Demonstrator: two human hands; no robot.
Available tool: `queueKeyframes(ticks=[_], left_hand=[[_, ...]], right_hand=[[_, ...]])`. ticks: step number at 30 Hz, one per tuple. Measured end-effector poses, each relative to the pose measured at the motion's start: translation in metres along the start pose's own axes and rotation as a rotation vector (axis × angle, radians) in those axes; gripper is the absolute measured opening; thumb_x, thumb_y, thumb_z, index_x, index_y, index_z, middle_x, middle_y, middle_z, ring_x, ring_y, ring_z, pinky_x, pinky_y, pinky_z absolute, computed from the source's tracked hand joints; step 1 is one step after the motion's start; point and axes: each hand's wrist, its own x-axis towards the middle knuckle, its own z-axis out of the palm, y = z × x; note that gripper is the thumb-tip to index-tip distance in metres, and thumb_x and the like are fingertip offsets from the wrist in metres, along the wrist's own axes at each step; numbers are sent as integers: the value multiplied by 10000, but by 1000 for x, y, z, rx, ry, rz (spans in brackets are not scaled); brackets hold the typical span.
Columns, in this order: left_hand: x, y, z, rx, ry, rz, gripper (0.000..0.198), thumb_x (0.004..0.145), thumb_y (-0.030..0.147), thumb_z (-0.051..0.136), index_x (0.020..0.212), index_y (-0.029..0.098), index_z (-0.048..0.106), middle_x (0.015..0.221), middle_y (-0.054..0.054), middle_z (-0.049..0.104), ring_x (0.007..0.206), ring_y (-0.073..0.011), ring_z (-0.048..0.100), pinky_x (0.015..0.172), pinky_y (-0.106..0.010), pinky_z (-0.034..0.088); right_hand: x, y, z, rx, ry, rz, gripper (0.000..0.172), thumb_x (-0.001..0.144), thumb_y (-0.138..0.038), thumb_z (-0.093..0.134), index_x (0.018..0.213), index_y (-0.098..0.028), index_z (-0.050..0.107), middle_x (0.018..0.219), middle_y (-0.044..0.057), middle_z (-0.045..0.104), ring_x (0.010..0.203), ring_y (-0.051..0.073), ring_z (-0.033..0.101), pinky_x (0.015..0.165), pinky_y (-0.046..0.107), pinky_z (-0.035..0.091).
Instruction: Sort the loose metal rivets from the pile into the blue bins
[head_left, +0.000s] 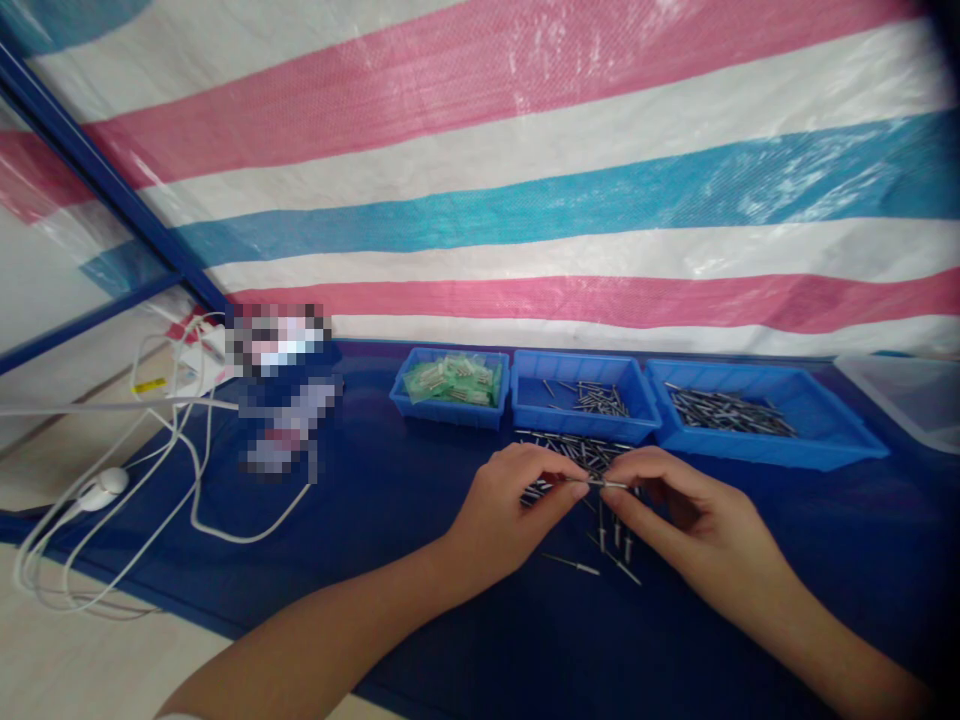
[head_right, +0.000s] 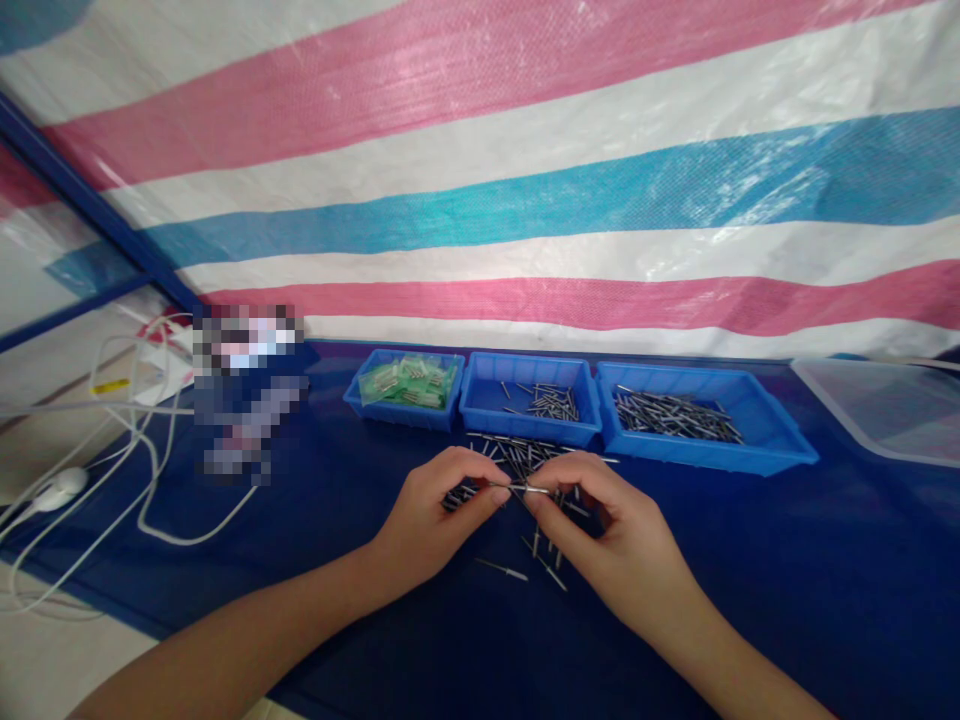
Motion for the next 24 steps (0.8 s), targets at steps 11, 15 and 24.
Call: queueKeyframes(ticks=[11, 15, 24], left_hand=[[-4, -5, -5, 488, -188, 137, 350, 898, 421, 576, 1197, 240, 590, 1148, -37, 647, 1096, -223, 516, 902, -381, 347], [-7, -9, -6, 607, -312, 195, 425, 870, 524, 567, 1240, 314, 574, 1200, -37, 602, 1139, -256, 472, 898, -420, 319], [-11, -11, -4, 605, -395, 344, 356, 847, 572, 573, 1112, 350, 658, 1241, -34, 575, 1158, -269, 452, 906, -418, 287]], right_hand=[[16, 12, -41, -347, 192, -153, 129, 855, -343, 590, 845, -230, 651, 843, 32, 678, 818, 193, 619, 768, 333, 467], [30, 50, -77, -742, 422, -40, 314, 860, -481, 513, 852, -214, 679, 840, 66, 702, 791, 236, 632, 721, 362, 468], [33, 63, -82, -997, 368, -159, 466, 883, -561, 397, 936, -209, 698, 976, 126, 678, 987, 281, 609, 918, 460, 375]])
